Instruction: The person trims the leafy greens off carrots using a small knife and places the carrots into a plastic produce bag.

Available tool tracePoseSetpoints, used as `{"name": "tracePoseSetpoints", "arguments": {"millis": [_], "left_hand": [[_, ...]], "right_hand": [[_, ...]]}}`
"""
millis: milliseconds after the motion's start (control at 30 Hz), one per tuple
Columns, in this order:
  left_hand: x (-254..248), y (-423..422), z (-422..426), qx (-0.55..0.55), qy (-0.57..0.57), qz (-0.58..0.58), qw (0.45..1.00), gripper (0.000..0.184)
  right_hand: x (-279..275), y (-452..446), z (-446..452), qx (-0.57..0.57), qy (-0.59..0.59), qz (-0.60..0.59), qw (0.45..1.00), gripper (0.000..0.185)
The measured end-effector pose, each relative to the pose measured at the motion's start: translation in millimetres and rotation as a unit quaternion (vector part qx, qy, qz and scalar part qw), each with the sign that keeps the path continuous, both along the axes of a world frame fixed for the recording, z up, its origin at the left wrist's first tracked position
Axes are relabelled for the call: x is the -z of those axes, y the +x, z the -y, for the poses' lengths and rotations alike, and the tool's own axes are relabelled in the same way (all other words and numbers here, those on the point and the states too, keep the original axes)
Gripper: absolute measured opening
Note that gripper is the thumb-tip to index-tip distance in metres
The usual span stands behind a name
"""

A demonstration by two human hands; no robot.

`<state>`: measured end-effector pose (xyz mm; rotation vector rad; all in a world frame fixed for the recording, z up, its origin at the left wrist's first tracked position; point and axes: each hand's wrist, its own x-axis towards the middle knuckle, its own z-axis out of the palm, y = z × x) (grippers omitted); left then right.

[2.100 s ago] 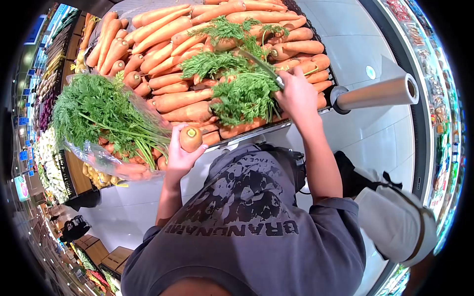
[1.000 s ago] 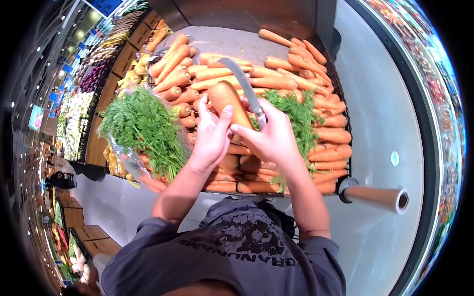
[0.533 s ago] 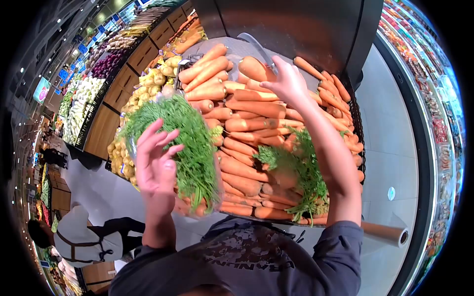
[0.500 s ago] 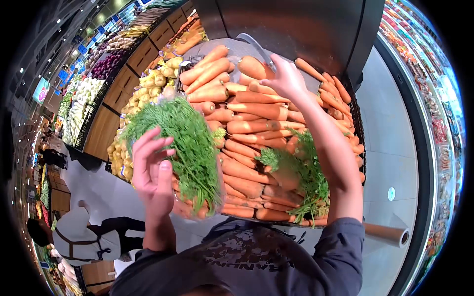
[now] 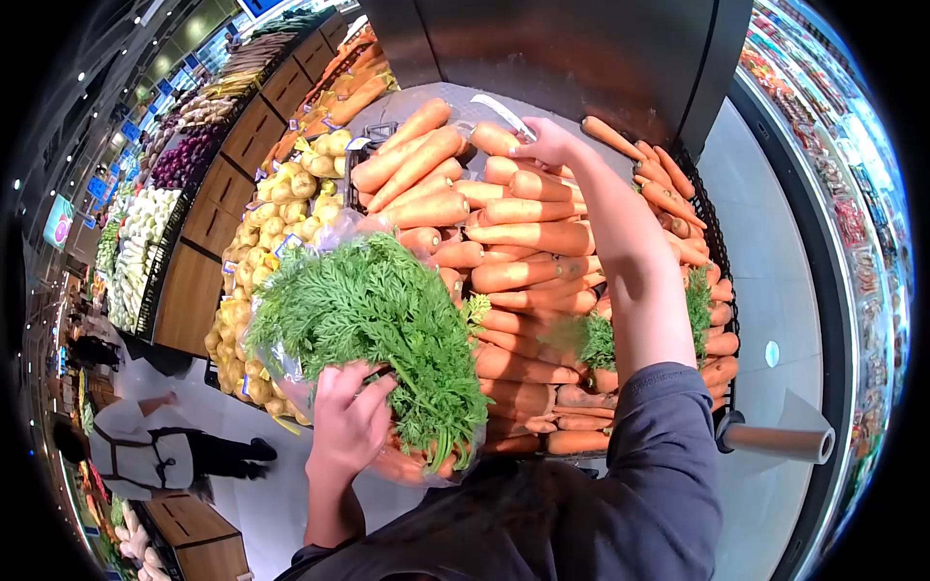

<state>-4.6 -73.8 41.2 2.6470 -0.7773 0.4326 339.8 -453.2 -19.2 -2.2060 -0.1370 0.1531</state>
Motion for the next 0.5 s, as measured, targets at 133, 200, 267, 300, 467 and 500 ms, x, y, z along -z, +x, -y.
{"name": "tracePoseSetpoints", "arguments": {"millis": [133,200,267,300,467,500], "left_hand": [[0.5,3.5,-0.2,0.043,0.083,-0.032,0.995,0.034],[0.8,5.3,-1.7,0.041,0.099,-0.042,0.993,0.035],[3.5,4.8,-3.9,0.040,0.115,-0.050,0.991,0.037],[7.9,3.8,-5.4,0.042,0.127,-0.042,0.990,0.039],[-4.4,2.2,2.2,0.023,0.105,-0.056,0.993,0.042],[-4.1,2.1,2.7,0.021,0.102,-0.062,0.993,0.042]], "right_hand": [[4.6,11.9,-2.8,-0.035,-0.075,-0.027,0.996,0.039],[7.4,15.7,-1.8,-0.044,-0.048,-0.040,0.997,0.037],[12.7,10.0,-3.1,-0.032,-0.014,-0.041,0.999,0.037],[15.1,8.6,-4.4,-0.015,0.019,-0.041,0.999,0.037],[7.0,1.5,-6.4,-0.018,-0.028,-0.045,0.998,0.026],[4.5,-1.6,-7.7,-0.011,-0.012,-0.049,0.999,0.029]]}}
